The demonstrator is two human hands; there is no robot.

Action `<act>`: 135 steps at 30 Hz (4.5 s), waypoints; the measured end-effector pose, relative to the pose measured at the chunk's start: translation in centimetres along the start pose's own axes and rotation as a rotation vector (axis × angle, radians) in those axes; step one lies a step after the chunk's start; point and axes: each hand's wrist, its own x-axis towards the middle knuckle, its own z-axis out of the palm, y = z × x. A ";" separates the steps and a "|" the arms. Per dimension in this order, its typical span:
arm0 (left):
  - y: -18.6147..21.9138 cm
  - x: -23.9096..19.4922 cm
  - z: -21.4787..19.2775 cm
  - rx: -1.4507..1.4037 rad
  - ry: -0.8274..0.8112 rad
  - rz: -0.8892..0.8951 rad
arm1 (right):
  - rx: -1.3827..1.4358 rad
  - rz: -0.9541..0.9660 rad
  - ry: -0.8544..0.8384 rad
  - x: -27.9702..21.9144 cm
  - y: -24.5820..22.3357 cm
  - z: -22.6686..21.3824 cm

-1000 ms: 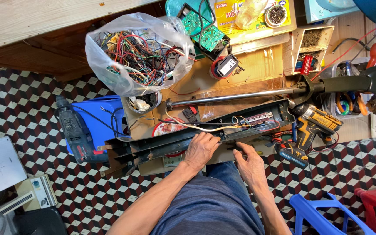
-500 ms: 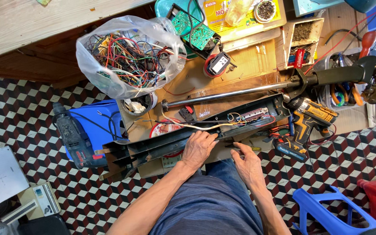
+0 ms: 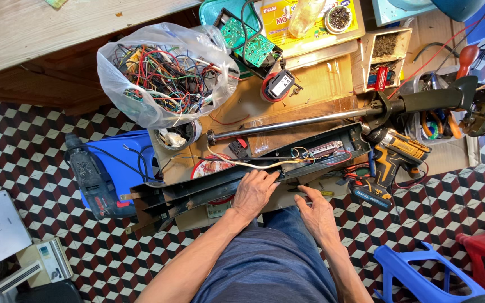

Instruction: The person disassembles a long black handheld device, adjusts internal wiring, and uses a cordless drill to fasten screws. They repeatedly remove and reattach the outer casing to access the internals and continue securing components.

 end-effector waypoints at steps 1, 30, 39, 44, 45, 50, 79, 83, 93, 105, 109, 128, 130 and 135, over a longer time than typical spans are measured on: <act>0.0 -0.1 0.0 0.002 0.008 0.007 | -0.003 -0.020 0.003 0.0 0.0 0.1; 0.5 -0.5 -1.9 -0.152 0.090 0.001 | -0.020 -0.028 -0.003 -0.9 0.6 1.2; -1.2 2.4 -5.4 -0.017 0.264 -0.032 | 0.017 -0.058 0.001 -1.3 0.5 1.5; -2.3 2.7 -4.8 -0.001 0.184 -0.019 | 0.013 -0.045 0.005 -1.5 0.6 1.6; -2.4 2.7 -4.8 -0.004 0.194 -0.009 | 0.018 -0.063 0.006 -1.5 0.5 1.6; -2.4 2.1 -4.8 -0.001 0.214 0.021 | 0.009 -0.008 0.002 -1.4 0.4 1.6; -4.9 2.6 -1.2 0.128 -0.177 0.096 | 0.628 0.083 0.102 5.4 0.0 1.9; -4.7 2.8 -0.9 0.121 -0.204 0.093 | 0.652 0.080 0.092 5.3 0.8 2.2; -4.3 2.7 0.1 0.110 -0.175 0.007 | 0.669 0.075 0.078 4.9 0.9 2.2; -3.6 3.0 0.1 0.113 -0.177 -0.066 | 0.714 0.055 0.054 4.8 1.1 2.0; -3.2 2.9 -0.4 0.078 -0.154 -0.084 | 0.745 0.045 0.036 4.8 1.2 2.0; -2.6 3.2 -1.3 0.106 -0.218 -0.101 | 0.735 0.072 0.002 4.8 1.0 1.5; -2.5 3.2 -1.3 0.101 -0.210 -0.099 | 0.747 0.071 -0.001 4.7 1.0 1.5; -2.5 3.2 -1.5 0.077 -0.190 -0.088 | 0.741 0.061 0.006 5.0 1.2 1.6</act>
